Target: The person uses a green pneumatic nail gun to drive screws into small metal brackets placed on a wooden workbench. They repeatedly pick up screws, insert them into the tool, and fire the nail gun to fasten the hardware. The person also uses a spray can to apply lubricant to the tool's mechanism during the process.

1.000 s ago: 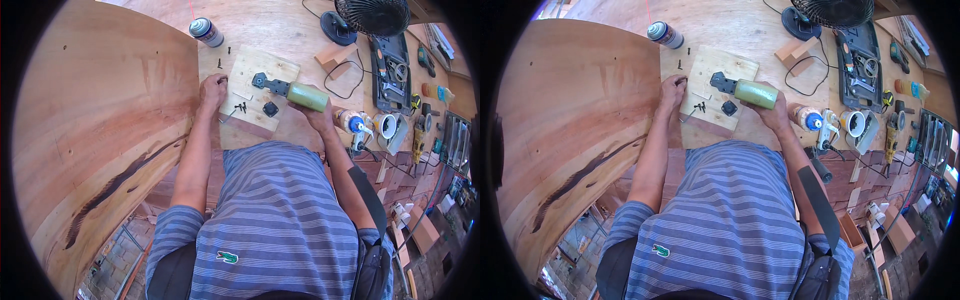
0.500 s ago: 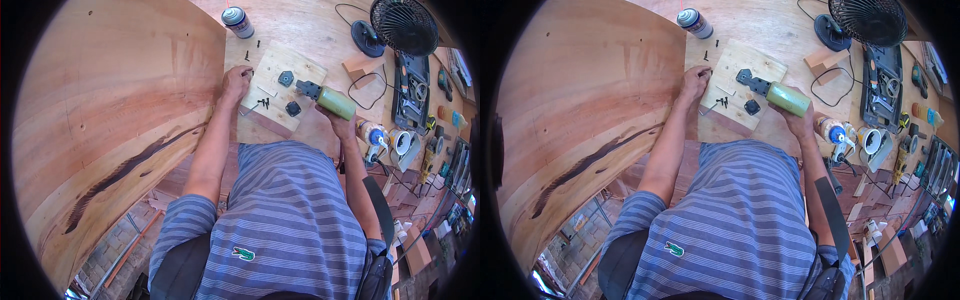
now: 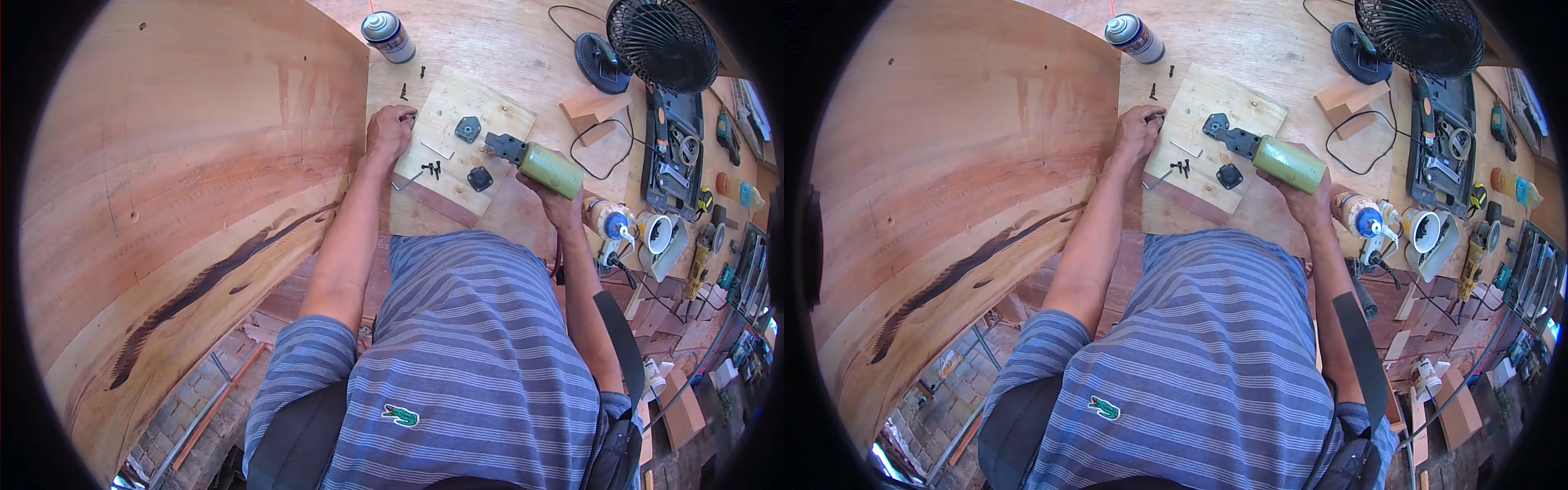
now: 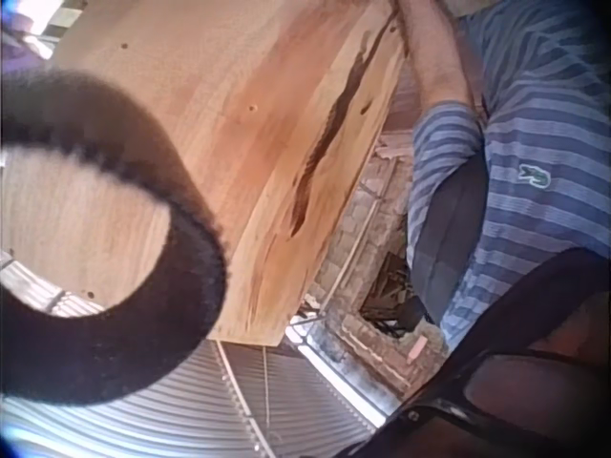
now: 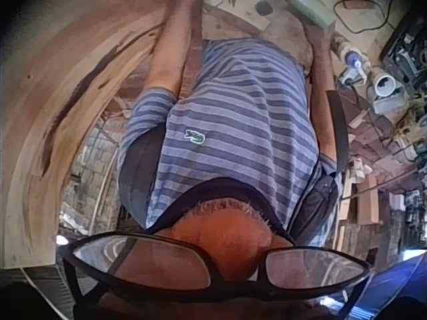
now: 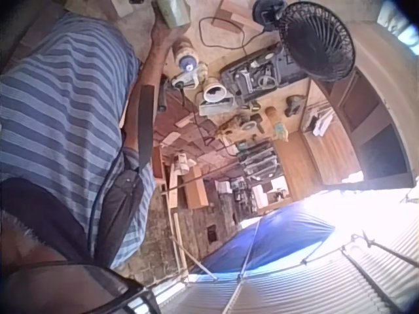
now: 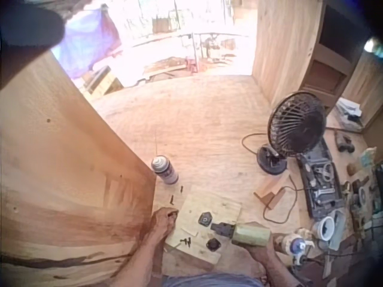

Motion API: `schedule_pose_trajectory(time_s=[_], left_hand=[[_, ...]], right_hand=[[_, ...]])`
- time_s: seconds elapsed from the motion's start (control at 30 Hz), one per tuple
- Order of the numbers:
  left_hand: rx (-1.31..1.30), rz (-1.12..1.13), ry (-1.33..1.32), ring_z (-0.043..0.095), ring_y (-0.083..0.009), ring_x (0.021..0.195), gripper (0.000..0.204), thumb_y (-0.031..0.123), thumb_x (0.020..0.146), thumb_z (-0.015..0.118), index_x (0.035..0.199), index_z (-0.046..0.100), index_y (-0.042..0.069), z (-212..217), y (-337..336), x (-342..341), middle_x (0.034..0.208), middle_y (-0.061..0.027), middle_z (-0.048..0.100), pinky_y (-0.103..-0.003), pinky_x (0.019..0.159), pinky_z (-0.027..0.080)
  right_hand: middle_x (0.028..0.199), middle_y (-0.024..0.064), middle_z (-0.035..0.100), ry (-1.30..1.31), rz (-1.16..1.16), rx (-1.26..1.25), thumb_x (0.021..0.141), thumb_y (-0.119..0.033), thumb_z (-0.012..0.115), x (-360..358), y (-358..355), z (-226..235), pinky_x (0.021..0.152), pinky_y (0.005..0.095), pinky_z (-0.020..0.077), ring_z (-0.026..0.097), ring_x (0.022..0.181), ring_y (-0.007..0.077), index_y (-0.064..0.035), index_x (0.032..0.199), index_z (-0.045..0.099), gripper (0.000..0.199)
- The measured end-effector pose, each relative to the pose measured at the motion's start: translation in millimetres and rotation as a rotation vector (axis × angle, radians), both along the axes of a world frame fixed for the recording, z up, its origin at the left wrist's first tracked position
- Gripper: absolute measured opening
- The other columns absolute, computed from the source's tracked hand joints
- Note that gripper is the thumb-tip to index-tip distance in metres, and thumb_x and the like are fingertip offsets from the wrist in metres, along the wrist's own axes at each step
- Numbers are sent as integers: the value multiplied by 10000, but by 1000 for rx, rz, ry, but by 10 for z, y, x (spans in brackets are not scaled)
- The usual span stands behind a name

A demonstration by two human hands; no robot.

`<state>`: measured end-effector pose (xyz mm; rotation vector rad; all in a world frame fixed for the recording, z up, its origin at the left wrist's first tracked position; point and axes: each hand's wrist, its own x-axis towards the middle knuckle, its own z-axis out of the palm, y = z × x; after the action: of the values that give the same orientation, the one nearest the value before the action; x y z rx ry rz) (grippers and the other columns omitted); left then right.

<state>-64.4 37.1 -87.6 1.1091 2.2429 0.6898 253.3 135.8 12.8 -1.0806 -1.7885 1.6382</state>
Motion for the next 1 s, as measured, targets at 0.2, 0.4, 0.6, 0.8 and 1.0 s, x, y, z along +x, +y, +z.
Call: schedule_pose_trajectory(time_s=[0.2,0.4,0.6,0.8,1.0], left_hand=[[37,97,-57,700,-297,911,241,124,824,675,1046,759,79,51,17,2,993,-165,725,-372,837,548],[42,21,0,699,-291,924,242,127,826,670,1049,761,97,-86,-23,-56,985,-149,728,-374,841,548],[24,9,-5,701,-292,927,246,122,841,657,1065,756,94,-14,0,-10,991,-153,729,-373,848,549],[124,178,-3,707,-225,882,296,127,843,687,1116,732,23,-74,8,-103,979,-165,739,-333,834,551],[203,105,179,717,-254,854,262,143,821,687,1055,753,44,-41,314,-197,952,-167,737,-345,811,559]], right_hand=[[1015,70,700,-47,-20,1,762,79,786,14,-3,-4,811,278,545,669,924,141,4,1141,667,405],[1010,73,703,10,-23,-65,760,58,803,4,9,-5,806,280,545,670,915,145,6,1138,659,408],[1009,72,704,40,-13,-54,767,54,803,-3,21,17,806,280,546,670,906,139,12,1123,656,388],[996,64,707,-29,-6,-6,760,17,825,0,13,19,809,278,543,668,904,129,4,1127,662,401],[1004,64,704,-40,-16,-26,752,26,822,-6,24,13,805,280,539,664,917,138,-4,1128,665,409]])
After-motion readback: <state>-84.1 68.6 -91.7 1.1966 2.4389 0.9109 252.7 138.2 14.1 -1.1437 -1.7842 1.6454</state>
